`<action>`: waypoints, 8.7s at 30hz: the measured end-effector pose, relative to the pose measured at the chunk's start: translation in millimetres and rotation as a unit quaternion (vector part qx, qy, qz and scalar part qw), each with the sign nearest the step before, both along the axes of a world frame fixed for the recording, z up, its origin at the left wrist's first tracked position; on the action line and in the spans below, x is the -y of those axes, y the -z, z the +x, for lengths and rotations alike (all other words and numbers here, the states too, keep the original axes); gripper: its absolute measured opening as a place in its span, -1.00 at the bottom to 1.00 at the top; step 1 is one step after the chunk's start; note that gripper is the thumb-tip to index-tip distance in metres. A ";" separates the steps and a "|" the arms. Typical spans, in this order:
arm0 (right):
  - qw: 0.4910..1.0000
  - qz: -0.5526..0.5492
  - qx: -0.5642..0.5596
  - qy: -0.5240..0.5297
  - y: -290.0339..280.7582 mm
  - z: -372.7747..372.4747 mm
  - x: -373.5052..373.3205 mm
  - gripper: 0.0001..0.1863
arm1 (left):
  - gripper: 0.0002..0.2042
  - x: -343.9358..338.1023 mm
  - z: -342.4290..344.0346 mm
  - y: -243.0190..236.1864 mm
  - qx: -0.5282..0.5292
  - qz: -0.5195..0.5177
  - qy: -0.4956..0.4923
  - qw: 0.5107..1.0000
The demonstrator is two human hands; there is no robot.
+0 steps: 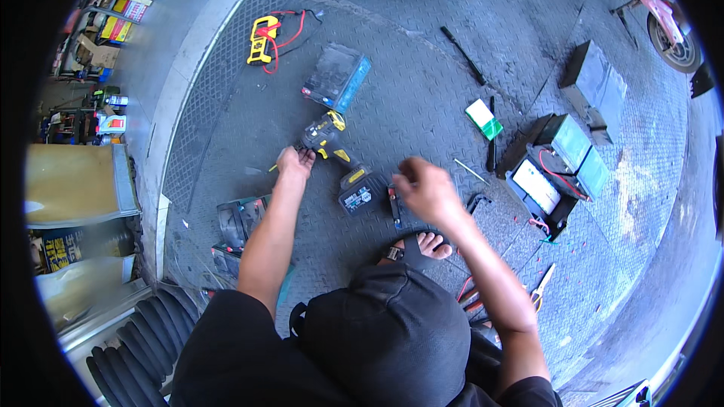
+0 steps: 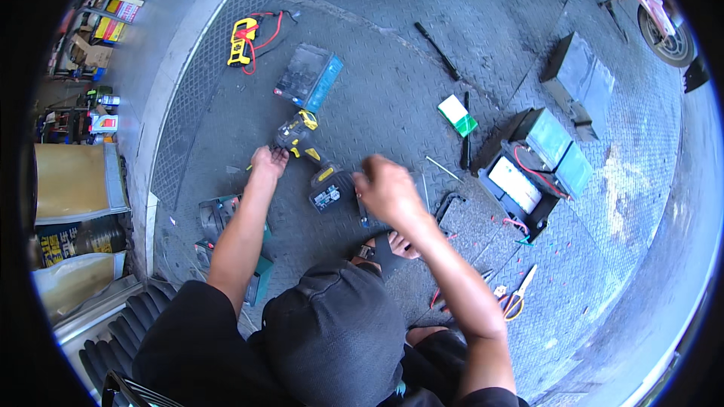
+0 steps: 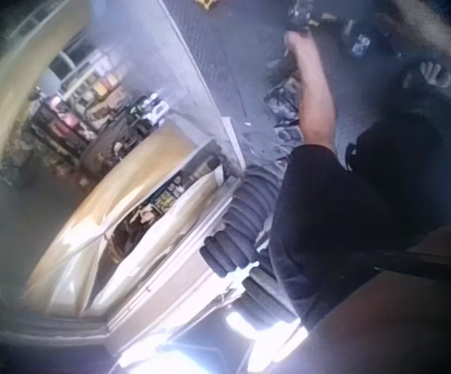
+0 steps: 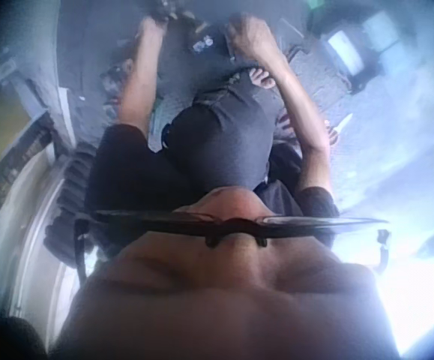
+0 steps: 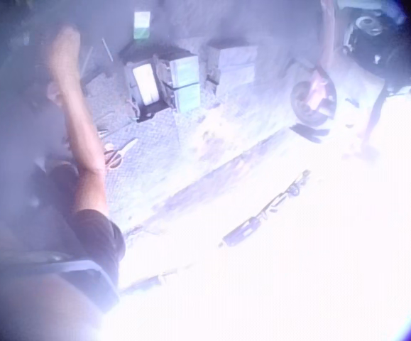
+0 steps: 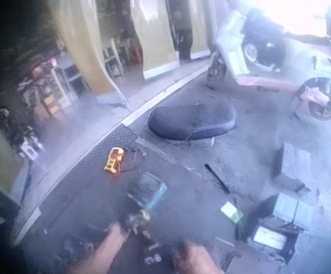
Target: The person cuts red wires to length, strips the ends, and crimps ring terminals onto them using pliers. They then connect the wires to battery terminals and tighten the connections with a power drill.
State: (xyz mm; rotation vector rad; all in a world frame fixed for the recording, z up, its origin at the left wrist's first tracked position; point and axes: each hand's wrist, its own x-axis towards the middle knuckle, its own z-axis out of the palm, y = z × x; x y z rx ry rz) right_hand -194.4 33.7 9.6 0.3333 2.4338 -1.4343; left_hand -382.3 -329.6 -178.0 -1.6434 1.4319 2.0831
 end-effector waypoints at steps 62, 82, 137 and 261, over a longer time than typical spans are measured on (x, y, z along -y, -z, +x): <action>0.806 -0.083 -0.264 0.523 4.2 254.1 -15.1 -0.55 | -0.72 -444.8 218.8 -234.5 -0.071 0.159 0.731 0.660; 0.402 -0.470 -0.297 0.728 44.7 256.4 17.2 -0.51 | -0.57 -529.4 222.4 -208.2 -0.634 -0.261 0.714 0.143; 0.322 -0.554 -0.304 0.705 73.3 237.5 -4.3 -0.55 | -0.14 -636.8 217.2 -130.3 -0.710 -0.376 0.593 -0.053; 0.482 -0.524 -0.182 0.679 41.7 218.6 14.3 -0.54 | 0.05 -557.0 67.6 -109.3 -0.703 -0.199 0.683 0.011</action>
